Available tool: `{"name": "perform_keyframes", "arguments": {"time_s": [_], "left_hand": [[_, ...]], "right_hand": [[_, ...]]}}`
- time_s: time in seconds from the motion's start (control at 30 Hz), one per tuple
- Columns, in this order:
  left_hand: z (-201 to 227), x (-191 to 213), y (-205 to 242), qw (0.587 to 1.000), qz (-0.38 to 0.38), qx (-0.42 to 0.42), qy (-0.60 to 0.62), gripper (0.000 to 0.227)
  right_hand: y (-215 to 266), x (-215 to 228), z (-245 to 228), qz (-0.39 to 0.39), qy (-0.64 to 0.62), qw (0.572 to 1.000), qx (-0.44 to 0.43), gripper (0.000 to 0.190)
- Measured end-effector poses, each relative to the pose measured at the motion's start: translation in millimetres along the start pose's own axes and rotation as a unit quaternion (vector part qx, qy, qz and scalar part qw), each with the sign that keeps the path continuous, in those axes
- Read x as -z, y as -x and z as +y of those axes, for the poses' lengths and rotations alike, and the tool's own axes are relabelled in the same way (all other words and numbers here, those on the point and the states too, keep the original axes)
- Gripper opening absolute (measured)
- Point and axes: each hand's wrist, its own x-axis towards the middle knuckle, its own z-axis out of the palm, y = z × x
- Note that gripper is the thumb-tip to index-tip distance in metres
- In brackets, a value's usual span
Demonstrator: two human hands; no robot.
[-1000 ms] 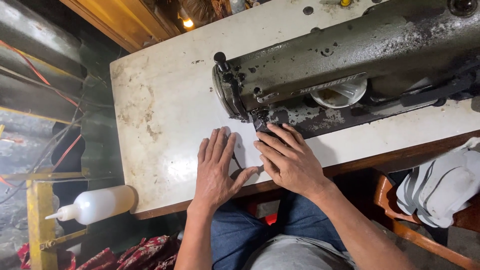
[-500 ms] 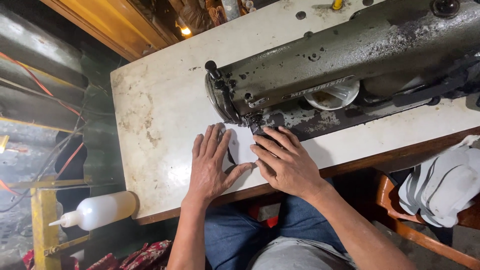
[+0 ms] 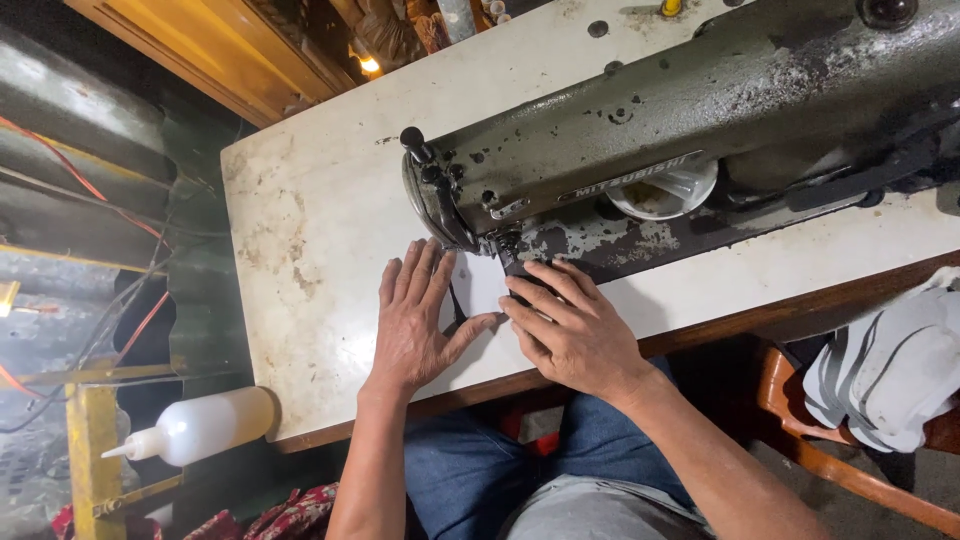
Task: The person is aligning and preparing shoe insole components for sewing on an industrial sewing machine.
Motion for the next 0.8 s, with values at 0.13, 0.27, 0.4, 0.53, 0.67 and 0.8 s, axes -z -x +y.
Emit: {"name": "perform_keyframes", "arguments": {"time_s": [0.13,0.27,0.4,0.53,0.67,0.8], "left_hand": [[-0.6,2.7,-5.5,1.000,-0.014,0.004,0.001,0.101],[-2.3,2.7,-11.7,1.000,-0.026,0.012,0.012,0.102],[-1.5,4.3,-17.1,0.999,-0.036,0.023,0.031,0.102],[-4.3,2.5,-20.2,0.998,-0.039,0.029,0.046,0.102],[-4.1,4.5,-22.6,0.998,-0.040,0.032,0.047,0.102],[-8.9,0.6,-26.0,0.999,-0.032,0.015,0.037,0.095]], "right_hand": [[-2.0,2.9,-2.0,-0.003,0.005,1.000,-0.007,0.021],[-2.0,2.7,-1.8,-0.007,0.019,1.000,-0.011,0.024],[-2.4,2.4,-1.3,-0.028,0.033,0.999,-0.021,0.029],[-2.1,0.2,-1.2,-0.048,0.020,0.998,-0.039,0.034],[-3.2,-0.2,-1.8,-0.055,0.014,0.997,-0.049,0.035],[-1.7,-2.5,-0.3,-0.083,0.009,0.994,-0.064,0.041]]}}
